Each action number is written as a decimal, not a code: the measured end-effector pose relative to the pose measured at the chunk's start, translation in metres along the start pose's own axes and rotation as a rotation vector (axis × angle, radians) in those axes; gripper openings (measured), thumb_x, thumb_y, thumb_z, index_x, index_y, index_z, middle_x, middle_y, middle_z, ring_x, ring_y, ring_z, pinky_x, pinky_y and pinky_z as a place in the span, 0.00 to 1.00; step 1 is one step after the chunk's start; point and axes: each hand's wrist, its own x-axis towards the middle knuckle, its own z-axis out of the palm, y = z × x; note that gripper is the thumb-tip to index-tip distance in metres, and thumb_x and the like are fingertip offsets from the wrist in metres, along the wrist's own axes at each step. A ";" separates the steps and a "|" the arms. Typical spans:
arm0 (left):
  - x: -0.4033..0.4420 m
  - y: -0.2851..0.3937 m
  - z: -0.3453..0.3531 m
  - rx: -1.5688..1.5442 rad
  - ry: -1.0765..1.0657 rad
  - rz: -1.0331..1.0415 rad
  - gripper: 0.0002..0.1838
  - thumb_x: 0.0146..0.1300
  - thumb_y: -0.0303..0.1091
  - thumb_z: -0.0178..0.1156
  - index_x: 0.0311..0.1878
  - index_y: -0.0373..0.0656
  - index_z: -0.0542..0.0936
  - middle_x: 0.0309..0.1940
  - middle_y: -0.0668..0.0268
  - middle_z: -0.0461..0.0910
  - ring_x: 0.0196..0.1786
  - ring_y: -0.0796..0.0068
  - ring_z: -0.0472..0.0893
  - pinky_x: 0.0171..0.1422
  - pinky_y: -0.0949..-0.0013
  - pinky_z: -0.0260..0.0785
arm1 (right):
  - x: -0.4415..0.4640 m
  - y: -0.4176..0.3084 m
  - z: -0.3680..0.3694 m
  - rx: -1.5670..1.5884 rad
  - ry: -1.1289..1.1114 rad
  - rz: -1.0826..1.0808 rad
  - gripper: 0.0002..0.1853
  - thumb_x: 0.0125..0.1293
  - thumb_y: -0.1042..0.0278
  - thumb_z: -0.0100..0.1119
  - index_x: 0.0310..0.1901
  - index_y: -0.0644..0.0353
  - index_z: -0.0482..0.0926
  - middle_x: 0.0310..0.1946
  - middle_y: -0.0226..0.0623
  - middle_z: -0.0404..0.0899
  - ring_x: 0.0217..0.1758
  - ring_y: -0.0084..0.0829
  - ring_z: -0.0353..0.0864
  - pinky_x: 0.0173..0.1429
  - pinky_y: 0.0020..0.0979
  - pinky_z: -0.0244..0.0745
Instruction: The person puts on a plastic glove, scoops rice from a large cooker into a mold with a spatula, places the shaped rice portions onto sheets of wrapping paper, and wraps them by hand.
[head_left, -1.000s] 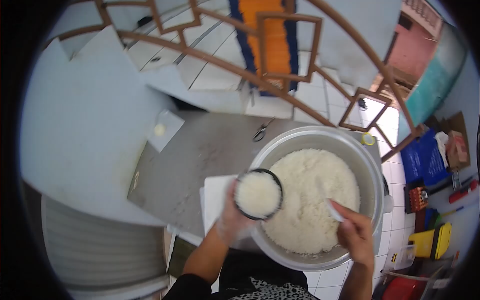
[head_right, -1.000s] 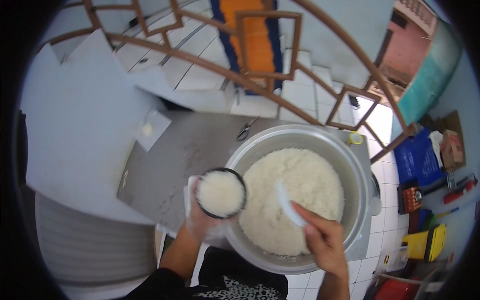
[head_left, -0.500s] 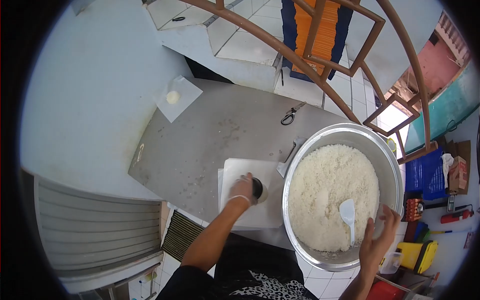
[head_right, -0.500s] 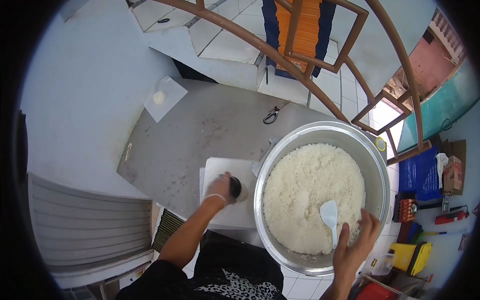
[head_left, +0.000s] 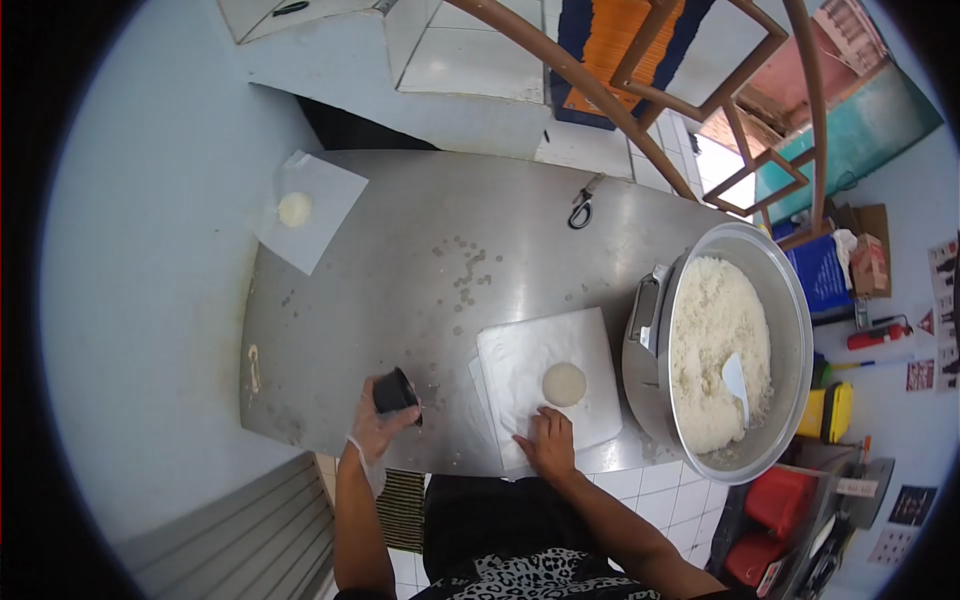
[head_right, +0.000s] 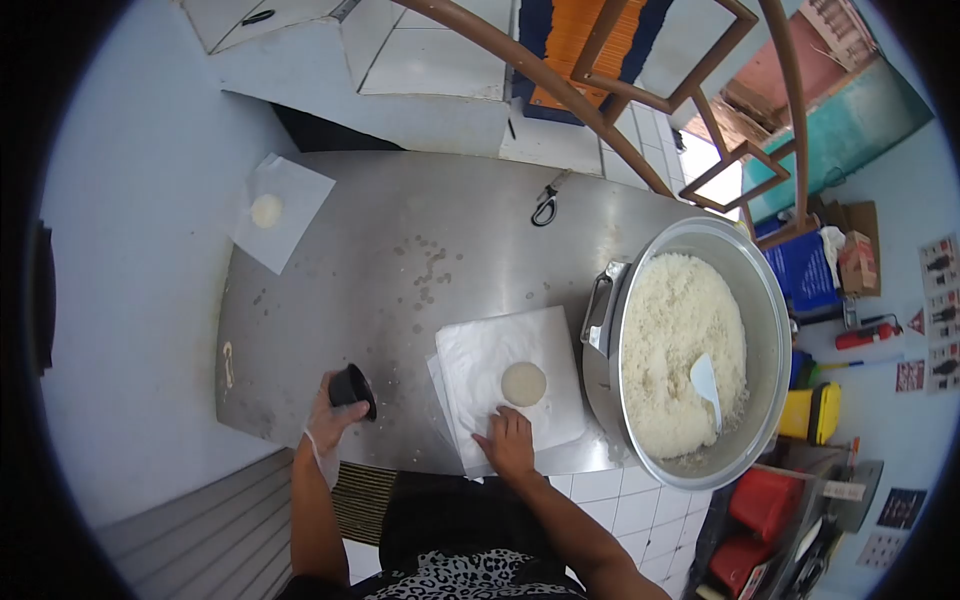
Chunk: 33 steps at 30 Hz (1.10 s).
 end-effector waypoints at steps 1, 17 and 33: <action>-0.001 -0.006 -0.004 -0.002 -0.029 -0.050 0.40 0.54 0.34 0.82 0.63 0.40 0.66 0.48 0.62 0.79 0.50 0.70 0.81 0.57 0.64 0.80 | 0.000 0.005 0.005 -0.004 -0.029 0.008 0.18 0.63 0.65 0.70 0.52 0.62 0.79 0.53 0.47 0.77 0.58 0.49 0.75 0.64 0.47 0.70; 0.031 -0.084 0.071 0.482 -1.109 -0.325 0.68 0.52 0.55 0.80 0.84 0.50 0.41 0.77 0.47 0.59 0.73 0.53 0.70 0.70 0.53 0.73 | 0.068 -0.036 -0.046 0.208 -0.236 0.260 0.19 0.66 0.82 0.54 0.59 0.60 0.77 0.40 0.52 0.81 0.45 0.55 0.83 0.50 0.48 0.79; 0.036 -0.107 0.087 0.442 -1.166 -0.644 0.59 0.56 0.49 0.76 0.84 0.46 0.49 0.77 0.49 0.62 0.74 0.55 0.70 0.69 0.56 0.75 | 0.227 -0.226 0.150 -0.021 -0.689 -0.246 0.10 0.59 0.81 0.56 0.42 0.70 0.81 0.46 0.56 0.84 0.55 0.52 0.84 0.60 0.46 0.81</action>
